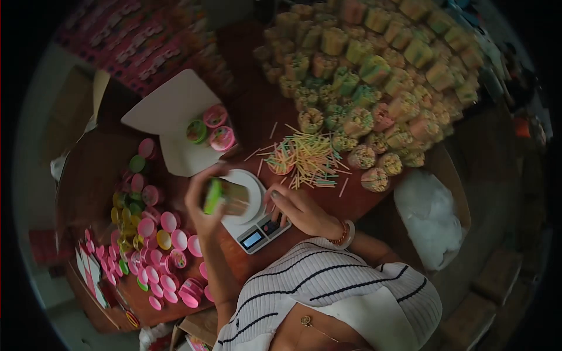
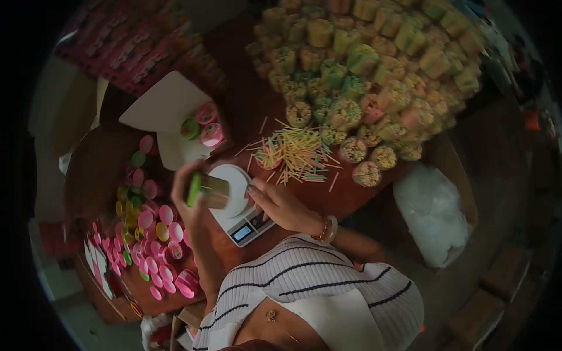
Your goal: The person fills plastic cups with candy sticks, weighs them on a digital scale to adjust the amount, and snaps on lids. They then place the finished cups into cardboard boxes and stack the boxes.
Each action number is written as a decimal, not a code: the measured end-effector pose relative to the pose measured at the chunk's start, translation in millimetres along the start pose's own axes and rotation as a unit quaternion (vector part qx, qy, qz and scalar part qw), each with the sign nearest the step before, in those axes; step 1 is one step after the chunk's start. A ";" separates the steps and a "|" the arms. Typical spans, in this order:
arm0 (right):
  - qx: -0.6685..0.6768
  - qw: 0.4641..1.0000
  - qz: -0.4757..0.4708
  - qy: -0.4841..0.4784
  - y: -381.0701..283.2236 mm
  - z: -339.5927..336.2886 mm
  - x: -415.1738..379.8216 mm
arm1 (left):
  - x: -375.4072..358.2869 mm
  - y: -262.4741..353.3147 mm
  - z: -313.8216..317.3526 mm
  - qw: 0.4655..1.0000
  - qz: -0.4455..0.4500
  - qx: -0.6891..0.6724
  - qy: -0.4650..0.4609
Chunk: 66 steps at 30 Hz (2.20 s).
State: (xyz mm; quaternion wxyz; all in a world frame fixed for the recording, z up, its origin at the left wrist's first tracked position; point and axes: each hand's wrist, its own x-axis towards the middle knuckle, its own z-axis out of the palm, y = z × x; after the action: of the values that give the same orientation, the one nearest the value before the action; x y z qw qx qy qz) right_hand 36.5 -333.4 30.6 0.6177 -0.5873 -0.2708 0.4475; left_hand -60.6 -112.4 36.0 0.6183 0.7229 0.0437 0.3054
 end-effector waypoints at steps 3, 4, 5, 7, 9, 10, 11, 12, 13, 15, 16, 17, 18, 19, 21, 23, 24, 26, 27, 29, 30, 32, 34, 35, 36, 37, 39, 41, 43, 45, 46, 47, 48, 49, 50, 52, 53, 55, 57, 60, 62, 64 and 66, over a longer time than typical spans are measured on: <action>-0.161 0.871 -0.263 0.381 18.2 -36.7 -52.7 | 26.4 -31.1 -16.8 0.942 -0.025 0.171 0.288; -0.122 0.840 -0.276 0.451 30.5 -56.5 -65.0 | 34.9 -45.5 -24.1 0.943 -0.025 0.164 0.287; -0.079 0.802 -0.291 0.516 40.1 -74.8 -72.9 | 42.5 -65.3 -31.9 0.920 -0.023 0.239 0.309; -0.202 0.761 -0.258 0.560 36.6 -104.7 -75.0 | 55.5 -98.6 -42.9 0.890 -0.025 0.319 0.323; -0.321 0.710 -0.223 0.586 23.8 -120.3 -60.6 | 68.5 -117.5 -45.6 0.886 -0.019 0.331 0.325; -0.353 0.714 -0.193 0.573 11.7 -121.5 -49.0 | 73.1 -127.5 -47.6 0.879 -0.016 0.345 0.328; -0.384 0.721 -0.165 0.553 3.5 -120.9 -36.9 | 72.2 -149.1 -50.7 0.880 -0.011 0.335 0.335; -0.381 0.733 -0.174 0.536 0.7 -120.7 -25.2 | 68.1 -162.0 -61.1 0.877 -0.007 0.331 0.347; -0.402 0.706 -0.181 0.555 -2.3 -122.9 -11.8 | 64.0 -143.0 -46.5 0.908 -0.087 0.188 0.364; -0.452 0.660 -0.186 0.570 -2.7 -126.9 6.8 | 53.4 -139.5 -47.5 0.917 -0.201 -0.033 0.343; -0.463 0.644 -0.179 0.582 -1.1 -128.0 12.2 | 48.6 -178.6 -62.4 0.922 -0.193 -0.104 0.318; -0.474 0.626 -0.170 0.596 1.8 -129.7 16.0 | 46.0 -177.4 -64.3 0.919 -0.194 -0.166 0.302; -0.485 0.611 -0.189 0.597 6.6 -134.5 19.4 | 43.9 -174.4 -65.5 0.910 -0.197 -0.226 0.286; -0.464 0.628 -0.189 0.596 7.9 -136.0 19.8 | 50.9 -138.0 -44.9 0.895 -0.208 -0.276 0.283; -0.394 0.670 -0.187 0.600 5.1 -126.4 22.3 | 48.0 -143.3 -48.1 0.910 -0.213 -0.262 0.239; -0.415 0.673 -0.217 0.573 6.8 -120.9 20.2 | 40.3 -116.4 -44.4 0.931 -0.208 -0.238 0.180; -0.367 0.720 -0.220 0.547 1.8 -107.5 18.1 | 23.5 -133.2 -53.8 0.936 -0.207 -0.135 0.252; -0.361 0.751 -0.248 0.494 8.8 -87.0 18.4 | 11.7 -63.5 -84.9 0.950 -0.178 -0.004 0.256; -0.355 0.771 -0.264 0.457 12.4 -75.2 19.1 | -0.1 -36.0 -104.7 0.951 -0.156 0.123 0.235; -0.286 0.847 -0.285 0.345 15.2 -33.6 31.7 | -21.5 -54.1 -176.9 0.891 -0.070 0.293 0.340; -0.251 0.882 -0.276 0.288 16.5 -11.2 37.9 | -35.1 -52.0 -207.0 0.840 -0.124 0.404 0.340; -0.232 0.916 -0.270 0.186 32.0 22.6 53.6 | -54.8 -55.2 -261.3 0.773 -0.173 0.510 0.335; -0.260 0.923 -0.261 0.113 47.0 46.6 65.9 | -73.7 -78.6 -304.6 0.684 -0.219 0.612 0.332; -0.287 0.909 -0.282 0.108 48.8 56.3 71.1 | -79.6 -85.1 -320.7 0.688 -0.221 0.611 0.324; -0.316 0.894 -0.301 0.104 50.5 62.1 74.5 | -80.7 -87.6 -328.3 0.676 -0.274 0.634 0.256; -0.307 0.899 -0.294 0.105 54.8 63.6 75.4 | -80.2 -92.9 -331.7 0.658 -0.323 0.653 0.189; -0.298 0.906 -0.280 0.105 53.5 57.3 73.1 | -80.8 -99.9 -335.9 0.667 -0.321 0.642 0.202; -0.280 0.914 -0.274 0.103 48.0 49.2 65.8 | -77.9 -97.4 -341.8 0.617 -0.369 0.682 0.134; -0.283 0.912 -0.265 0.131 52.6 26.7 53.7 | -79.8 -104.3 -361.3 0.643 -0.360 0.653 0.176; -0.280 0.911 -0.246 0.176 50.8 4.9 39.2 | -83.0 -110.4 -362.6 0.664 -0.354 0.621 0.218; -0.279 0.910 -0.233 0.198 50.0 -6.0 34.4 | -80.9 -106.2 -356.5 0.650 -0.341 0.653 0.184; -0.279 0.910 -0.217 0.218 50.6 -16.4 29.0 | -81.0 -102.4 -349.9 0.635 -0.329 0.683 0.150; -0.255 0.906 -0.220 0.257 53.1 -24.2 26.1 | -78.5 -99.1 -343.2 0.634 -0.338 0.680 0.146; -0.258 0.908 -0.210 0.254 53.3 -30.5 23.6 | -72.0 -96.3 -339.4 0.612 -0.357 0.694 0.128; -0.239 0.909 -0.204 0.273 51.6 -35.2 20.2 | -69.8 -94.8 -340.3 0.588 -0.377 0.707 0.108; -0.220 0.907 -0.200 0.298 47.9 -37.4 14.5 | -54.8 -78.3 -338.5 0.584 -0.425 0.691 0.039; -0.223 0.908 -0.195 0.297 47.3 -37.8 11.5 | -49.1 -71.9 -339.2 0.578 -0.457 0.675 -0.020; -0.215 0.907 -0.198 0.303 46.4 -38.6 9.2 | -42.4 -56.3 -328.0 0.566 -0.457 0.686 -0.013; -0.225 0.904 -0.193 0.307 52.8 -43.3 8.5 | -42.2 -51.6 -325.6 0.553 -0.451 0.700 -0.007; -0.242 0.903 -0.178 0.307 55.5 -43.2 6.8 | -54.8 -47.5 -333.8 0.603 -0.401 0.678 0.126; -0.249 0.904 -0.171 0.304 55.8 -40.9 9.9 | -52.7 0.8 -305.2 0.683 -0.402 0.560 0.240; -0.272 0.900 -0.189 0.282 56.3 -39.0 13.3 | -61.6 28.3 -283.9 0.747 -0.356 0.483 0.288; -0.292 0.897 -0.183 0.276 53.3 -38.8 15.3 | -78.3 39.7 -267.8 0.800 -0.302 0.398 0.331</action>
State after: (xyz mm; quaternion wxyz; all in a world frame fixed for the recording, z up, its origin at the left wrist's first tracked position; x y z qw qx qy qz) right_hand 64.3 -343.7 -30.2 0.5391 -0.7814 -0.3107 0.0477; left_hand -269.2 76.1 55.3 0.2849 0.7106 0.5797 0.2791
